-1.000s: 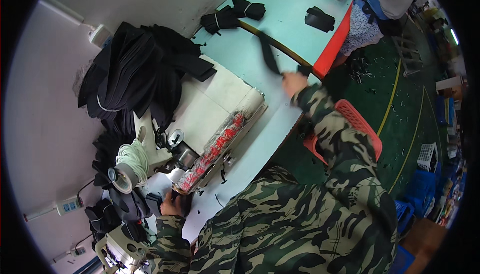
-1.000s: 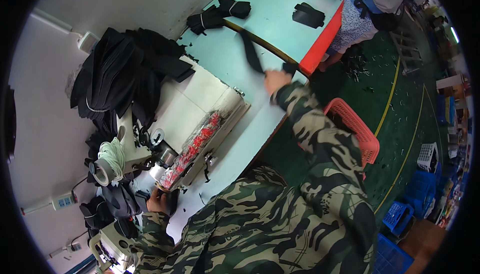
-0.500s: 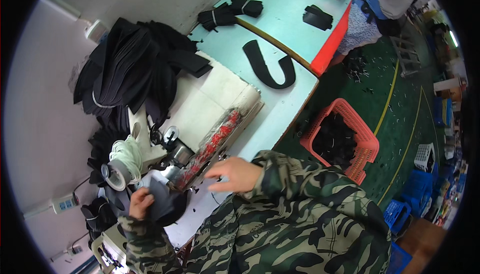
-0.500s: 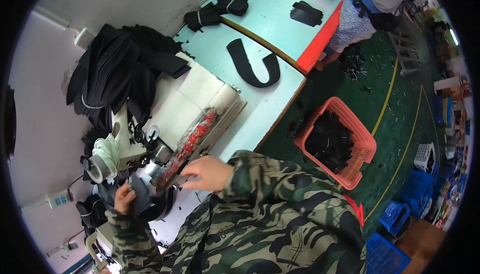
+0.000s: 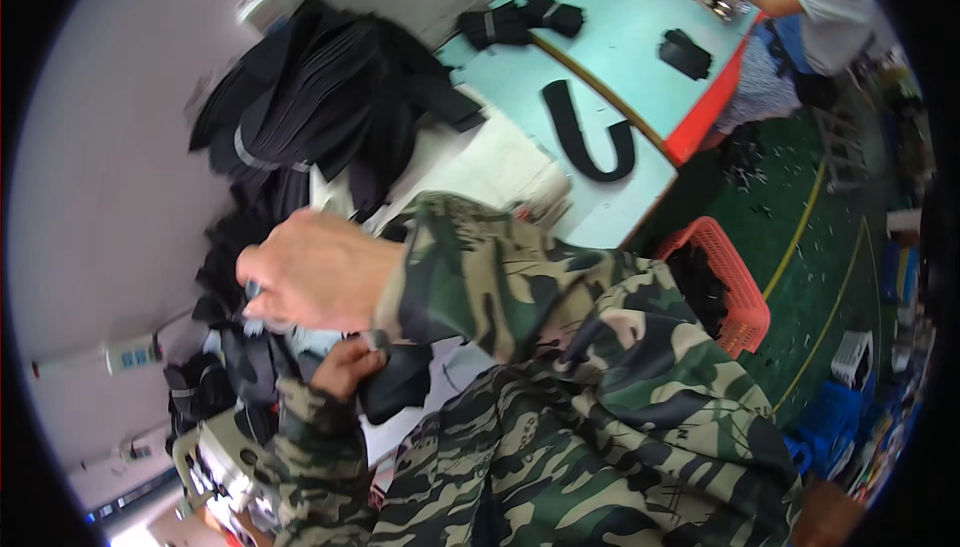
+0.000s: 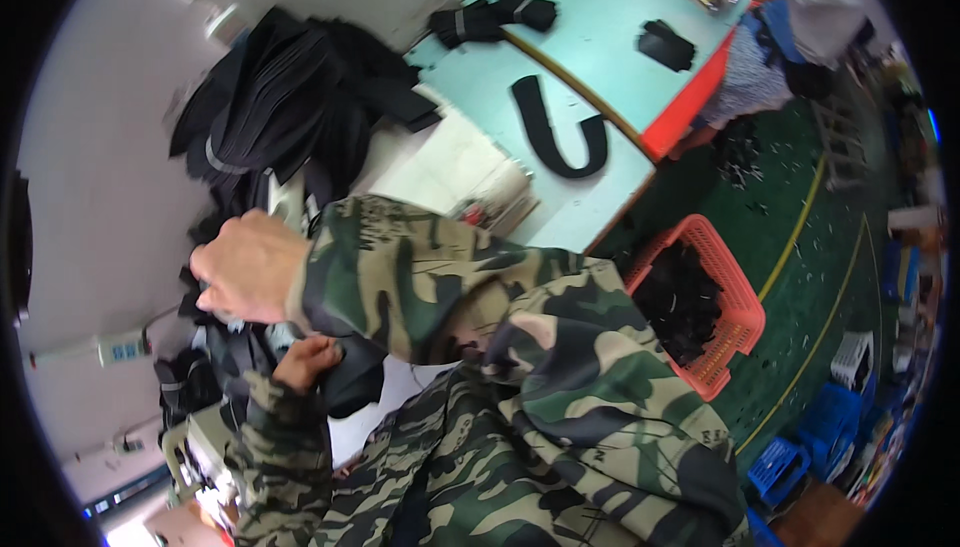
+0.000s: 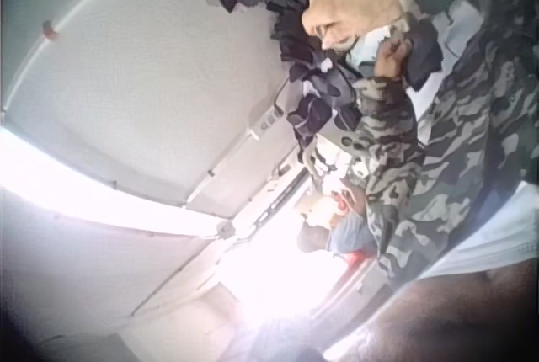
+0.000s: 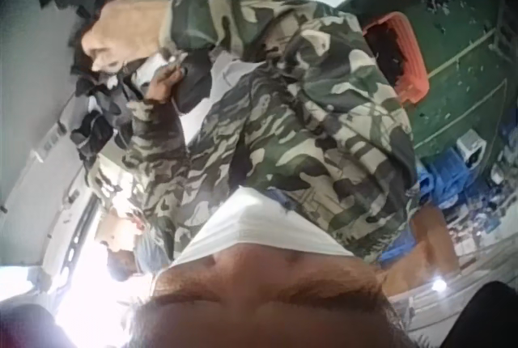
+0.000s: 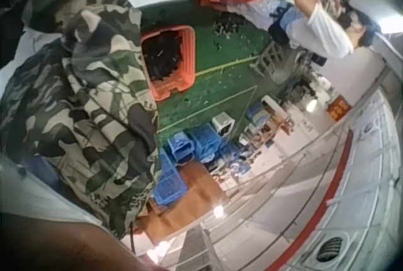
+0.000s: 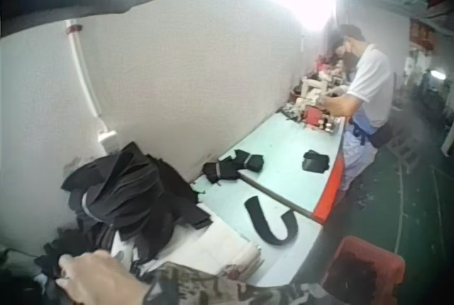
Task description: The person feeds black shoe components through an edge skiving machine and sorts and stacks cut pieces on the workbench by hand.
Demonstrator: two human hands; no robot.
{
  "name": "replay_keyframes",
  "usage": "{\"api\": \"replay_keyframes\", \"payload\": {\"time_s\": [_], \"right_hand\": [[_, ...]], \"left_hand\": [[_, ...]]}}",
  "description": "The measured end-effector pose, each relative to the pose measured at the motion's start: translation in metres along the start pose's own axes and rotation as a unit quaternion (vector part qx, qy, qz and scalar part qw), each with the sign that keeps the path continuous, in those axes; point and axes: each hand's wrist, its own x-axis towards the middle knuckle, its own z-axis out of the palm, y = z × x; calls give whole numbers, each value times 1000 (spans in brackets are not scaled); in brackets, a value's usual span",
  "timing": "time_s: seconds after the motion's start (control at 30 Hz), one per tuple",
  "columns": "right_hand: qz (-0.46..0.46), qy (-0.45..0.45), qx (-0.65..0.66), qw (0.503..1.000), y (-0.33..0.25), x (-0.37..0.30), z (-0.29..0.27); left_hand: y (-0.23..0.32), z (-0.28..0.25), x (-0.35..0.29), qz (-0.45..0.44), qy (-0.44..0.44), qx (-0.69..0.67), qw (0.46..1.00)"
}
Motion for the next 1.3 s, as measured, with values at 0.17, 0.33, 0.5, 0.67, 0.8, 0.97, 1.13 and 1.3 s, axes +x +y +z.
{"api": "replay_keyframes", "payload": {"time_s": [0.17, 0.33, 0.5, 0.67, 0.8, 0.97, 1.13, 1.3], "right_hand": [[-27, 243, -35, 969, -7, -51, -9], [352, -52, 346, 868, 40, -151, 30], [340, 196, 121, 912, 63, -173, 42], [365, 171, 134, 905, 50, -167, 55], [396, 205, 205, 871, 49, -173, 48], [436, 48, 258, 861, 50, -186, 11], [311, -100, -33, 944, 64, -140, 1], [255, -44, -18, 966, 100, -82, 16]], "left_hand": [[6, -9, 1, 99, 3, -59, 993], [42, 15, 5, 87, -63, 14, 994], [10, -32, 26, 48, -113, 37, 992], [14, -38, 49, 72, 200, 263, 941], [21, -35, 53, 181, 257, 336, 888], [23, -33, 58, 217, 277, 359, 865], [31, -23, 55, 231, 257, 328, 880], [44, -23, 54, 159, 163, 378, 897]]}}
